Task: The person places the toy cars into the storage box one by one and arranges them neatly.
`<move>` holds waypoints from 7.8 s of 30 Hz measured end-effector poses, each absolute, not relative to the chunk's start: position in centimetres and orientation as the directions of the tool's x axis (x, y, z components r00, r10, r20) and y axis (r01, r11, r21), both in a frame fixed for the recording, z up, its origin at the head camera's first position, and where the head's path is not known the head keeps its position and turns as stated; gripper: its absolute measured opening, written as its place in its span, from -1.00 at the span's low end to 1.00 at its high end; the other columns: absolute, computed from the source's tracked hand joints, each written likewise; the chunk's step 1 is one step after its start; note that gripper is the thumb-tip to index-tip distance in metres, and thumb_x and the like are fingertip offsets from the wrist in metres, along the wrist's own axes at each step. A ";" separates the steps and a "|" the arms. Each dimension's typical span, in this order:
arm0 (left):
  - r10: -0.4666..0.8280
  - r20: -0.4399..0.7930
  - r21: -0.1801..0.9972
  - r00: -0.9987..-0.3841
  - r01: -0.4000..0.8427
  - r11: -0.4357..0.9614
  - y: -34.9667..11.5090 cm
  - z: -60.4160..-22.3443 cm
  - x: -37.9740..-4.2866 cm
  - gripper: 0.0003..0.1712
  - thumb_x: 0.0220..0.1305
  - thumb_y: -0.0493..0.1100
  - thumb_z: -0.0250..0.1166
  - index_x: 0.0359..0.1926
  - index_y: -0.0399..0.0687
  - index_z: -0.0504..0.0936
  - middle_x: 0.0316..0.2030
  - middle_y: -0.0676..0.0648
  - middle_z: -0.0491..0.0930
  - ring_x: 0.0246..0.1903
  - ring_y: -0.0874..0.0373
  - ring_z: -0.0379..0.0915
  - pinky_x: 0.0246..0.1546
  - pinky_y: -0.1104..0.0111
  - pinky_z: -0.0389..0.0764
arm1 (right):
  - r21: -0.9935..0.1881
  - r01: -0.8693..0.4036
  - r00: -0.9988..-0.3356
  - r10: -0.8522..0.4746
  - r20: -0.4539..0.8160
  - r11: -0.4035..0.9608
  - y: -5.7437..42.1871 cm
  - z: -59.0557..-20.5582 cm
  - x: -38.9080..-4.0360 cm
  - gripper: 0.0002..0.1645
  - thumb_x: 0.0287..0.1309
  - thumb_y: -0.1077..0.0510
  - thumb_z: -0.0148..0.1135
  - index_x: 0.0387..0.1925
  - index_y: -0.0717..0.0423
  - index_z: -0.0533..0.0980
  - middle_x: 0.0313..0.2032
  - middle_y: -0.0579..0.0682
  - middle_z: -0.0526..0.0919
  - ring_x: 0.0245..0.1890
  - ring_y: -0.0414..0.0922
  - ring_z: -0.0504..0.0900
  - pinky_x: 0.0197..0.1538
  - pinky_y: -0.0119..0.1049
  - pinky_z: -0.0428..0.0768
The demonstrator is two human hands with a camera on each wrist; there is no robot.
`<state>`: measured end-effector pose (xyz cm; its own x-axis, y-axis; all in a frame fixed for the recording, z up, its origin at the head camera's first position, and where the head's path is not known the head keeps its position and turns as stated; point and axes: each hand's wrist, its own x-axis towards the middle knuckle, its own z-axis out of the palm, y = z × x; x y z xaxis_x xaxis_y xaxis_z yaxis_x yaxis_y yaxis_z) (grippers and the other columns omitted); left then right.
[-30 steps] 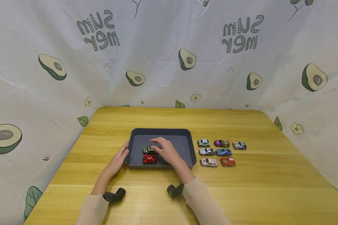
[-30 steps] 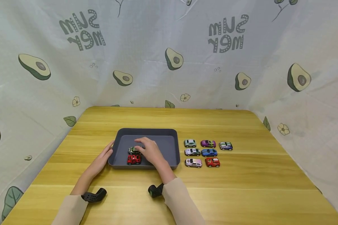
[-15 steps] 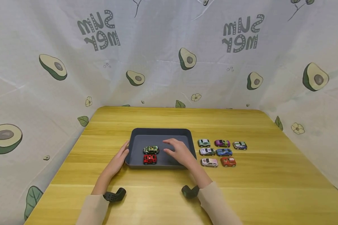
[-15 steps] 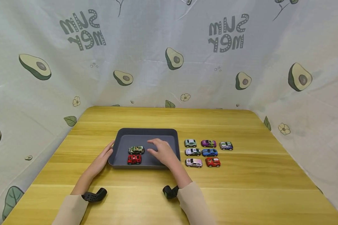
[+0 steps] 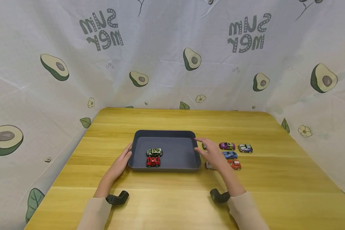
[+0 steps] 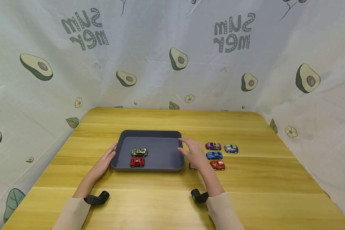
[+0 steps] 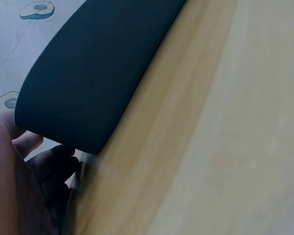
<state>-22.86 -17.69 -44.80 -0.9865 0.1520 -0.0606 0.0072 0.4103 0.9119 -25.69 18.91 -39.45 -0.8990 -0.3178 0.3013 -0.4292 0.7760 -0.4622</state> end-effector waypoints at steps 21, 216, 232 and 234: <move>0.158 -0.064 0.903 -0.985 0.010 0.429 -17.8 -44.8 -22.9 -0.41 0.44 0.09 -0.27 0.42 0.21 -0.14 0.41 -0.18 -0.08 0.38 -0.15 -0.16 0.34 -0.08 -0.10 | -0.448 -0.203 -0.956 -0.078 0.282 0.871 33.8 -41.2 -27.7 -0.34 0.18 0.09 0.14 0.19 0.41 0.23 0.17 0.45 0.24 0.16 0.39 0.19 0.13 0.29 0.19; 0.171 -0.106 0.918 -0.979 -0.030 0.395 -18.1 -44.5 -23.1 -0.41 0.44 0.07 -0.27 0.42 0.18 -0.14 0.42 -0.16 -0.12 0.39 -0.14 -0.20 0.35 -0.06 -0.13 | -0.563 -0.336 -0.914 -0.406 0.001 0.755 4.1 -40.7 -31.2 -0.59 0.11 0.09 0.21 0.04 -0.01 0.48 0.09 0.01 0.51 0.11 -0.03 0.46 0.09 -0.14 0.48; 0.170 -0.095 0.919 -0.981 -0.021 0.394 -17.8 -43.4 -22.7 -0.42 0.45 0.06 -0.29 0.42 0.14 -0.12 0.41 -0.17 -0.11 0.39 -0.15 -0.19 0.35 -0.07 -0.13 | -0.542 -0.361 -0.893 -0.449 -0.035 0.759 3.3 -41.5 -31.9 -0.63 0.10 0.13 0.21 -0.01 0.02 0.50 0.02 0.02 0.56 0.04 -0.04 0.51 0.04 -0.17 0.50; 0.173 -0.106 0.920 -0.979 -0.030 0.390 -17.6 -42.5 -22.2 -0.42 0.46 0.01 -0.29 0.42 0.09 -0.13 0.41 -0.19 -0.13 0.39 -0.16 -0.20 0.35 -0.07 -0.13 | -0.545 -0.363 -0.893 -0.450 -0.030 0.756 3.2 -41.4 -31.9 -0.63 0.10 0.12 0.20 -0.01 0.02 0.50 0.01 0.01 0.57 0.03 -0.05 0.52 0.04 -0.17 0.50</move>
<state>-22.24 -17.58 -42.50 -0.9791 0.1735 -0.1057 -0.0303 0.3897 0.9204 -31.91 3.25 -41.45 -0.8926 -0.4498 -0.0302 -0.3627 0.7562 -0.5446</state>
